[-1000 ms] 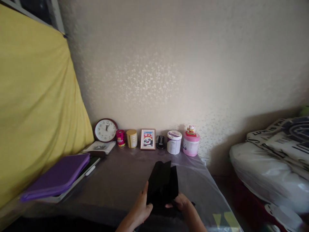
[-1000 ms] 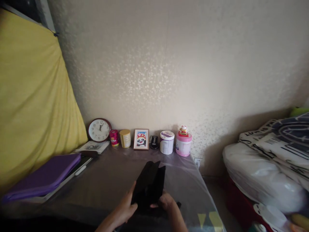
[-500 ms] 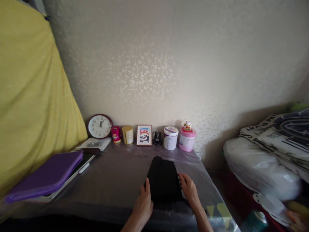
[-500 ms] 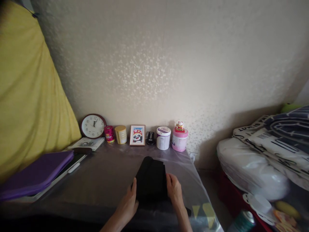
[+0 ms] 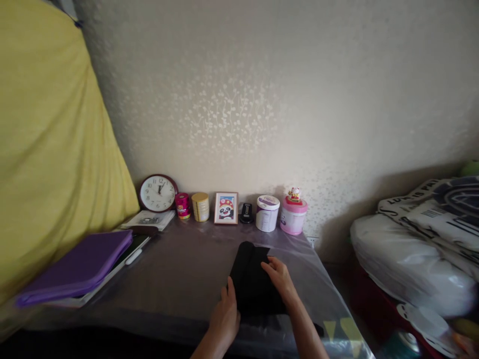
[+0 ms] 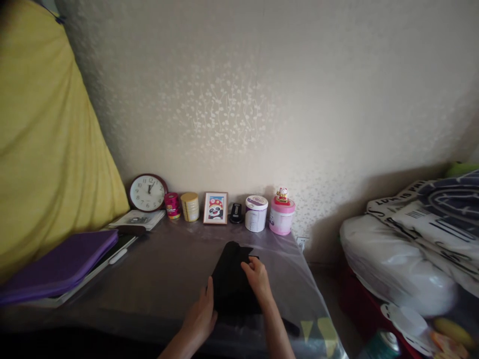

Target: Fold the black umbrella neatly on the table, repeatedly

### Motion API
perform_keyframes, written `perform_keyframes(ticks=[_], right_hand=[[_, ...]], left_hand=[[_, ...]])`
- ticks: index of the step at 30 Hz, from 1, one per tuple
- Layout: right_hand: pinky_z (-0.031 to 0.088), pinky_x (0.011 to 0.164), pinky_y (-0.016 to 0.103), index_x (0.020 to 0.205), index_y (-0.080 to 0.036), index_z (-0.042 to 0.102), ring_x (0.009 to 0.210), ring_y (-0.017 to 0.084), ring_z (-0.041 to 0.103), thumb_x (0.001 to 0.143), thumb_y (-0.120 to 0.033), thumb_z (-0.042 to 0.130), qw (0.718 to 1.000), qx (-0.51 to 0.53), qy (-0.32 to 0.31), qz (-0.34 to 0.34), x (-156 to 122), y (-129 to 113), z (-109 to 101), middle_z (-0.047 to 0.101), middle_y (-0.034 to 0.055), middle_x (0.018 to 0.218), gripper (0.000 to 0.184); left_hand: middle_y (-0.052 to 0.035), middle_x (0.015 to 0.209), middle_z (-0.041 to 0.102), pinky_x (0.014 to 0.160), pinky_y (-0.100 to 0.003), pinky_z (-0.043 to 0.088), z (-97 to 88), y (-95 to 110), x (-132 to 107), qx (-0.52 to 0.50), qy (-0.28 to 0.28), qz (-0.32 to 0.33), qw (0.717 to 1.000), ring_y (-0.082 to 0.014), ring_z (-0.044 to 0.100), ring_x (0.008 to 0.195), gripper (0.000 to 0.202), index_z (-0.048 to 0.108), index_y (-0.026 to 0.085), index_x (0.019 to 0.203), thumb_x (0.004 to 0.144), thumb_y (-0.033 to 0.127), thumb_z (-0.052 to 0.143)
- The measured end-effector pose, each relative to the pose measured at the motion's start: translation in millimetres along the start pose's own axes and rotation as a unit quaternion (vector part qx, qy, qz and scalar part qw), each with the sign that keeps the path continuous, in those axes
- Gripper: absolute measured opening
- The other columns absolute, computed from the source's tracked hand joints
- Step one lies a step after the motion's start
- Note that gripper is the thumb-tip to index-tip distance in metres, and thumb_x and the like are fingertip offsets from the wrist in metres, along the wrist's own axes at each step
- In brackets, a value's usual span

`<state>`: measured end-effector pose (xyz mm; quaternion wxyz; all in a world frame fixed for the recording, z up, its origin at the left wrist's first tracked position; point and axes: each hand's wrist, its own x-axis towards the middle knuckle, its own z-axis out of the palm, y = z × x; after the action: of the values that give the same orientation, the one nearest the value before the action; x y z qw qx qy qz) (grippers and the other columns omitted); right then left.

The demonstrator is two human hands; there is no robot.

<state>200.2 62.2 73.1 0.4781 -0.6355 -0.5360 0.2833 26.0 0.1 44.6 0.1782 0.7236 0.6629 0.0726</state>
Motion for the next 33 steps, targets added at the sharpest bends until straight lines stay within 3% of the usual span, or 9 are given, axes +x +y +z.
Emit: perform_keyframes(ticks=[5, 12, 17, 21, 25, 28, 30, 33], right_hand=[[0.035, 0.044, 0.021, 0.091, -0.013, 0.065, 0.049, 0.011, 0.049, 0.062, -0.041, 0.063, 0.993, 0.111, -0.042, 0.005, 15, -19, 35, 0.053, -0.0037, 0.052, 0.041], [0.034, 0.043, 0.021, 0.098, -0.011, 0.062, 0.046, 0.010, 0.047, 0.069, -0.034, 0.058, 0.993, 0.083, -0.080, 0.005, 22, -28, 87, 0.053, -0.0047, 0.052, 0.037], [0.042, 0.061, 0.024, 0.099, -0.011, 0.061, 0.068, 0.016, 0.059, 0.069, -0.029, 0.060, 0.997, 0.005, -0.079, -0.006, 19, -19, 101, 0.064, 0.0033, 0.071, 0.035], [0.042, 0.066, 0.024, 0.100, -0.014, 0.061, 0.076, 0.018, 0.062, 0.072, -0.028, 0.058, 0.993, -0.061, -0.098, -0.014, 20, -15, 103, 0.068, 0.0037, 0.075, 0.031], [0.041, 0.067, 0.024, 0.101, -0.016, 0.059, 0.077, 0.017, 0.063, 0.075, -0.027, 0.055, 0.986, -0.109, -0.125, -0.023, 21, -18, 103, 0.070, 0.0030, 0.075, 0.029], [0.040, 0.070, 0.024, 0.100, -0.016, 0.059, 0.081, 0.017, 0.064, 0.077, -0.028, 0.053, 0.981, -0.129, -0.139, -0.031, 19, -22, 103, 0.070, 0.0043, 0.079, 0.027], [0.041, 0.068, 0.022, 0.099, -0.016, 0.059, 0.080, 0.016, 0.064, 0.079, -0.029, 0.050, 0.978, -0.131, -0.157, -0.040, 18, -25, 102, 0.071, 0.0031, 0.076, 0.025], [0.041, 0.063, 0.020, 0.092, -0.019, 0.061, 0.070, 0.013, 0.065, 0.080, -0.029, 0.047, 0.973, -0.129, -0.185, -0.052, 15, -27, 101, 0.070, -0.0002, 0.068, 0.021]], left_hand=[[-0.0253, 0.137, 0.031, 0.080, -0.028, 0.044, 0.8, 1, 1, -0.005, -0.004, -0.003, 1.000, -0.0231, 0.059, 0.098, 0.074, 0.011, 0.000, 0.137, 0.070, 0.003, 0.041], [-0.0206, 0.138, 0.032, 0.083, -0.025, 0.044, 4.5, -1, 1, -0.011, -0.010, 0.014, 1.000, -0.0203, 0.059, 0.099, 0.082, 0.011, 0.008, 0.139, 0.064, -0.002, 0.043], [-0.0244, 0.137, 0.032, 0.084, -0.027, 0.044, 7.9, -6, 0, -0.007, -0.008, 0.037, 0.999, -0.0226, 0.056, 0.103, 0.078, 0.014, 0.000, 0.136, 0.064, -0.001, 0.043], [-0.0208, 0.132, 0.041, 0.085, -0.026, 0.044, 5.4, -13, -4, -0.035, 0.012, 0.064, 0.997, -0.0209, 0.055, 0.106, 0.073, 0.016, 0.002, 0.136, 0.067, 0.003, 0.040], [-0.0191, 0.128, 0.047, 0.086, -0.029, 0.046, 6.4, -25, -10, -0.045, 0.073, 0.081, 0.993, -0.0217, 0.055, 0.106, 0.065, 0.022, 0.004, 0.133, 0.072, 0.013, 0.042], [-0.0187, 0.120, 0.052, 0.090, -0.038, 0.044, 5.2, -28, -13, -0.003, 0.199, 0.094, 0.976, -0.0259, 0.052, 0.110, 0.049, 0.039, 0.007, 0.123, 0.076, 0.021, 0.042], [-0.0157, 0.116, 0.055, 0.090, -0.041, 0.043, 2.3, -26, -12, 0.009, 0.261, 0.138, 0.955, -0.0253, 0.052, 0.108, 0.038, 0.047, 0.012, 0.115, 0.079, 0.022, 0.040], [-0.0102, 0.124, 0.051, 0.097, -0.041, 0.039, 1.9, -21, -7, 0.017, 0.250, 0.216, 0.944, -0.0228, 0.048, 0.114, 0.037, 0.048, 0.019, 0.118, 0.083, 0.022, 0.039]])
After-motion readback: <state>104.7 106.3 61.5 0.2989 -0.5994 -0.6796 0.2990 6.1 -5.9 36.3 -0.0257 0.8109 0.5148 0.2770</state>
